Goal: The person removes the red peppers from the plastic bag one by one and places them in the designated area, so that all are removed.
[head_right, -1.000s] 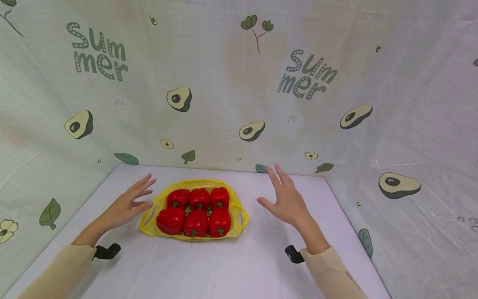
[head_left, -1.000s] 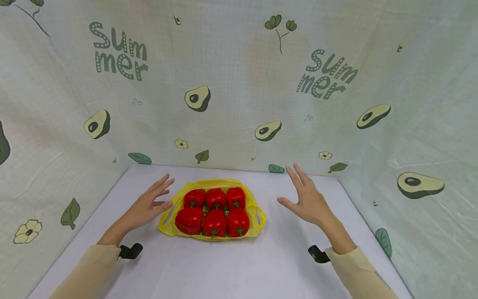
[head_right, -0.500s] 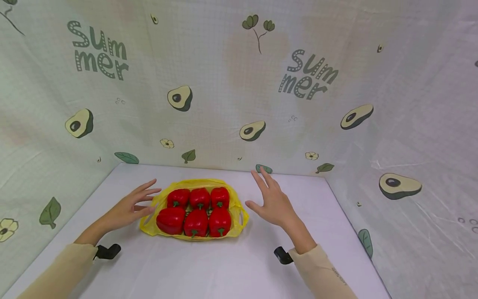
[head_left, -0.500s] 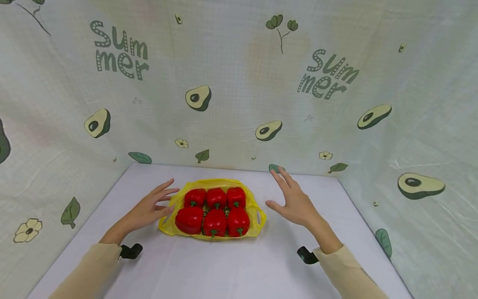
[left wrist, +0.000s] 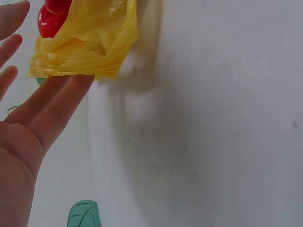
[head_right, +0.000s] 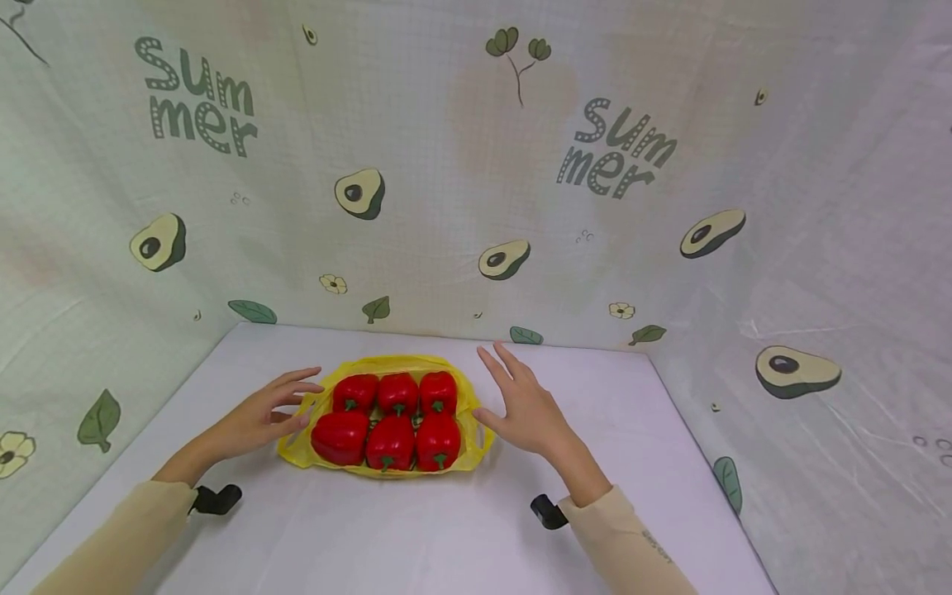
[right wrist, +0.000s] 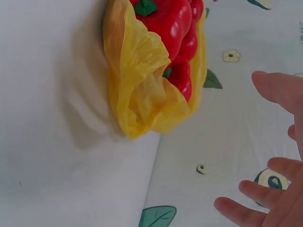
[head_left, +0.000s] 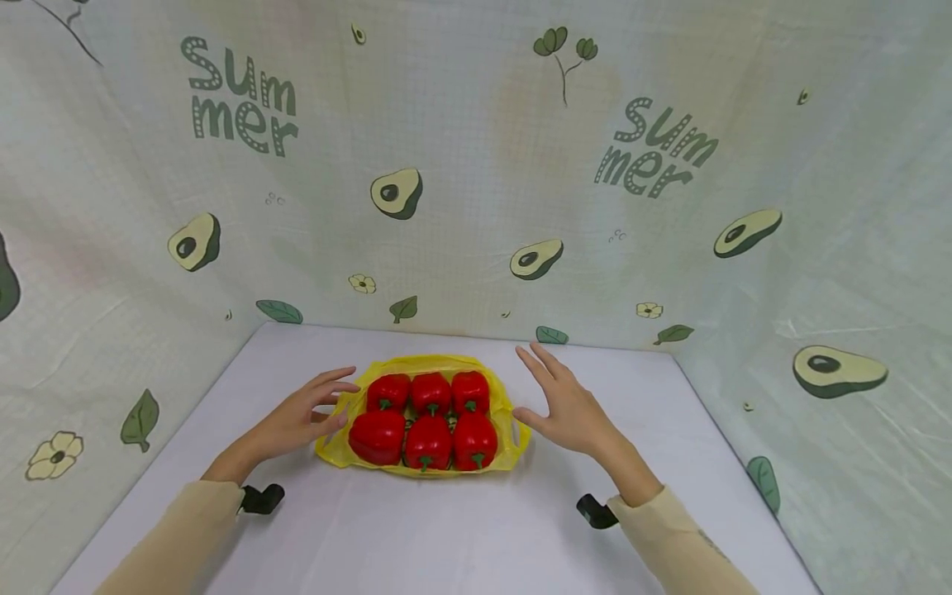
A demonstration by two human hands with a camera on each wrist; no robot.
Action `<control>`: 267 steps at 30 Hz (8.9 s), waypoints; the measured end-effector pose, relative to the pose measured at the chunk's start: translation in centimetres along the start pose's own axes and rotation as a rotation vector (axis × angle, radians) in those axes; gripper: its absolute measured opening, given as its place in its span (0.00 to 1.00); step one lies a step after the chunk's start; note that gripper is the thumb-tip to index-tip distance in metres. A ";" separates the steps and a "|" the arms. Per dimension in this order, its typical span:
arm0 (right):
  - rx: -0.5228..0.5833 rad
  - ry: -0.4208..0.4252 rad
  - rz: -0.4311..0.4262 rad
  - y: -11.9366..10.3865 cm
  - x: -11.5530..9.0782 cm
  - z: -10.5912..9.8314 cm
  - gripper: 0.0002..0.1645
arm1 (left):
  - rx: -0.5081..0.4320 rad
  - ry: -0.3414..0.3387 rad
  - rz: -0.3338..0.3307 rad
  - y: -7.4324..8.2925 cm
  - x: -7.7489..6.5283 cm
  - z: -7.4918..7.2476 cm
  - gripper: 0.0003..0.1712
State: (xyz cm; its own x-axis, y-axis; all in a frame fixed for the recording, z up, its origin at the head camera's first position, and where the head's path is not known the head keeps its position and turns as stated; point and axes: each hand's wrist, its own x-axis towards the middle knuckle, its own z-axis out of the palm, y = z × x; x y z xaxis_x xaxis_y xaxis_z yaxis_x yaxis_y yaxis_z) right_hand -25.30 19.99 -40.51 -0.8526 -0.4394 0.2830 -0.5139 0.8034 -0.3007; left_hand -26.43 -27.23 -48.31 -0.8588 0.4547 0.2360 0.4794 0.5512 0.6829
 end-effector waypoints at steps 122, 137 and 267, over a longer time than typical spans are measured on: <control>0.239 -0.314 -0.146 -2.8 1.1 3.4 0.33 | -0.032 -0.007 -0.046 -0.8 0.2 1.6 0.23; 0.255 -0.185 -0.122 -0.5 1.3 -1.8 0.35 | -0.022 -0.011 -0.046 -0.4 0.3 1.4 0.22; 0.251 -0.230 -0.196 -7.0 4.6 3.0 0.42 | -0.011 -0.007 -0.052 -0.3 0.4 1.6 0.25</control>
State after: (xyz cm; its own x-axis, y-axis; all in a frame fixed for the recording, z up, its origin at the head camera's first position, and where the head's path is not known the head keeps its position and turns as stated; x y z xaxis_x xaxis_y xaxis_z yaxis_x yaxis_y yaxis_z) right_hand -25.90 11.08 -39.86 -0.7203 -0.6763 0.1542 -0.6521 0.5845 -0.4828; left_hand -26.62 -26.10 -49.47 -0.8814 0.4303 0.1950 0.4319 0.5667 0.7017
